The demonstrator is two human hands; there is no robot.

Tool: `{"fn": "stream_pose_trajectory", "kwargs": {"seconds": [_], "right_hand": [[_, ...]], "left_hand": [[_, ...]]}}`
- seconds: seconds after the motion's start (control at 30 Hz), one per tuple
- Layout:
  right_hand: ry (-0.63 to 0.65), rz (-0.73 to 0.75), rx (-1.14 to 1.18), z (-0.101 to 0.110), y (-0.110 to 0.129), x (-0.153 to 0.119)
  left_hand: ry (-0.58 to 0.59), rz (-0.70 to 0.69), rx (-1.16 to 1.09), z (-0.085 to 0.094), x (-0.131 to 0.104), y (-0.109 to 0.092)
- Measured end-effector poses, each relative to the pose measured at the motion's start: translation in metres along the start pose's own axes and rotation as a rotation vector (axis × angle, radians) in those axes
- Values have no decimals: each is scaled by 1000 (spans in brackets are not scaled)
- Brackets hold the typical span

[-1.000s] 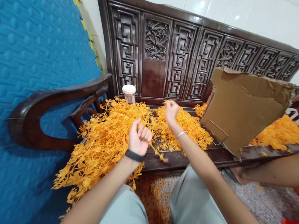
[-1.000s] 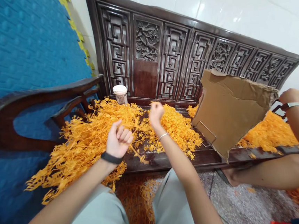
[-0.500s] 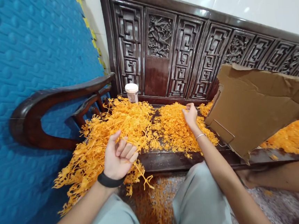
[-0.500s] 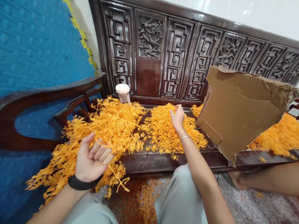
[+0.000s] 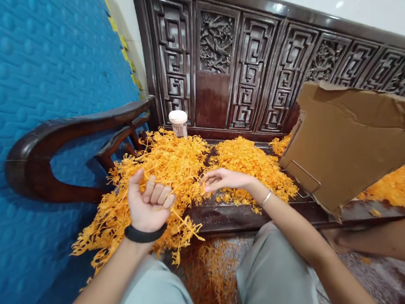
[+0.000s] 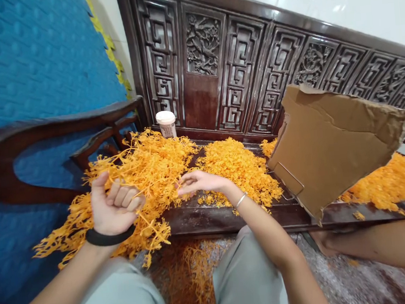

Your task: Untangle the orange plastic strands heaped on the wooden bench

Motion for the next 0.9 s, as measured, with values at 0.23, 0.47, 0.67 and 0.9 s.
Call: {"fn": "stream_pose_trajectory", "kwargs": {"seconds": [0.23,0.47,0.67,0.9], "right_hand": [[-197,40,-97,38,2,-19],[-420,104,-576,44,4,-21],[-782,267,-691,64,24,-42],[-674,291,-707,63,22,-46]], "left_hand": [[-37,-11,-1,8,5,-6],[-25,70,53,8,3,8],[-35,116,78,8,2,14],[-39,46,68,9,6,3]]}}
Point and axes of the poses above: each hand's wrist, its own x-axis towards the middle knuckle, its own z-axis out of the back of the hand, y = z × x, the point moved 8 cm from there along x, towards the middle knuckle, and after that the axes turned 13 degrees about -z, right-handed, at the moved point
